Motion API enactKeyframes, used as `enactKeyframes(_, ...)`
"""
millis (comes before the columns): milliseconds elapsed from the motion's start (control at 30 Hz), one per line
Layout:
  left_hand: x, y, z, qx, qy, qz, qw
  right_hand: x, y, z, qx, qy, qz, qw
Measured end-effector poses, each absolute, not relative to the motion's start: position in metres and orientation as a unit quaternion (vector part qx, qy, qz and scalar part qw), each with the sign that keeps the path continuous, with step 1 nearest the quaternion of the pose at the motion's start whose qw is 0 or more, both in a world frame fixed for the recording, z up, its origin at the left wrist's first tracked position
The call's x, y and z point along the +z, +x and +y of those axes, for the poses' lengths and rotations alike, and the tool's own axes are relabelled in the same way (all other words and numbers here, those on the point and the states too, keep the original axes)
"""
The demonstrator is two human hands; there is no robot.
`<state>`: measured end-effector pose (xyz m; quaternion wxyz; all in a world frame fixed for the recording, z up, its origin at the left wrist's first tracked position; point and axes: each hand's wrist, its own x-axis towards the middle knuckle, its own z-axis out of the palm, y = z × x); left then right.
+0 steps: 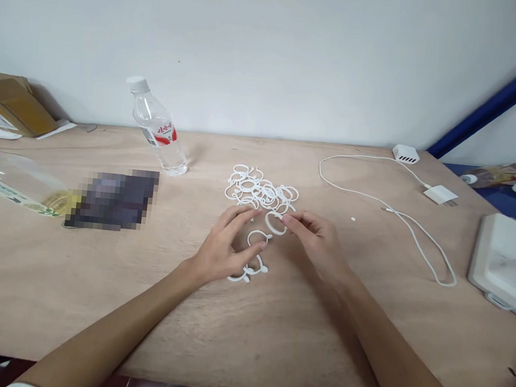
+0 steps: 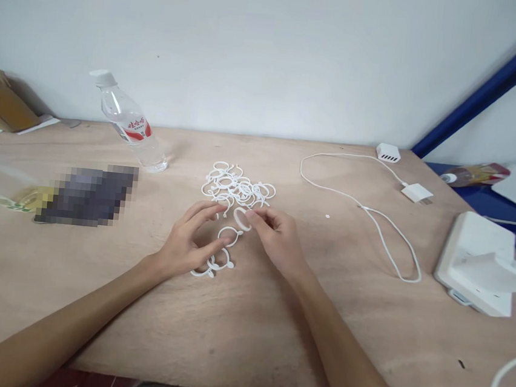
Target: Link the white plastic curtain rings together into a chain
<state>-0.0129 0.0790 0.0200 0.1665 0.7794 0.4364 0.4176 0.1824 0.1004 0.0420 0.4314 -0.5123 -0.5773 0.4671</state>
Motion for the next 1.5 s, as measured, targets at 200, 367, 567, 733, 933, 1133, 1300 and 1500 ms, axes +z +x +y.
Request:
enactKeyframes(200,0.019,-0.012,0.079,0.441,0.795,0.399,0.118,0.041,0.162,0.089,0.646,-0.415,-0.467,0.440)
enactKeyframes(367,0.019,-0.011,0.079,0.455,0.778,0.418,0.113,0.039,0.162,0.090,0.659,-0.389,-0.446,0.464)
enactKeyframes(567,0.022,-0.007,0.075,0.459,0.775,0.408,0.147,0.032,0.163,0.090,0.631,-0.364,-0.499,0.469)
enactKeyframes(733,0.023,-0.007,0.073,0.457,0.780,0.396,0.164,0.030,0.162,0.089,0.606,-0.362,-0.511,0.491)
enactKeyframes(933,0.017,-0.012,0.079,0.431,0.777,0.429,0.161,0.032,0.172,0.097,0.507,-0.430,-0.591,0.457)
enactKeyframes(1133,0.020,-0.015,0.079,0.315,0.817,0.439,0.201,0.011,0.193,0.115,0.172,-0.568,-0.714,0.372)
enactKeyframes(1300,0.028,-0.012,0.076,0.306,0.827,0.407,0.237,0.001,0.194,0.117,0.129,-0.571,-0.749,0.310)
enactKeyframes(1500,0.021,-0.011,0.078,0.365,0.791,0.438,0.222,0.016,0.187,0.110,0.176,-0.565,-0.718,0.366)
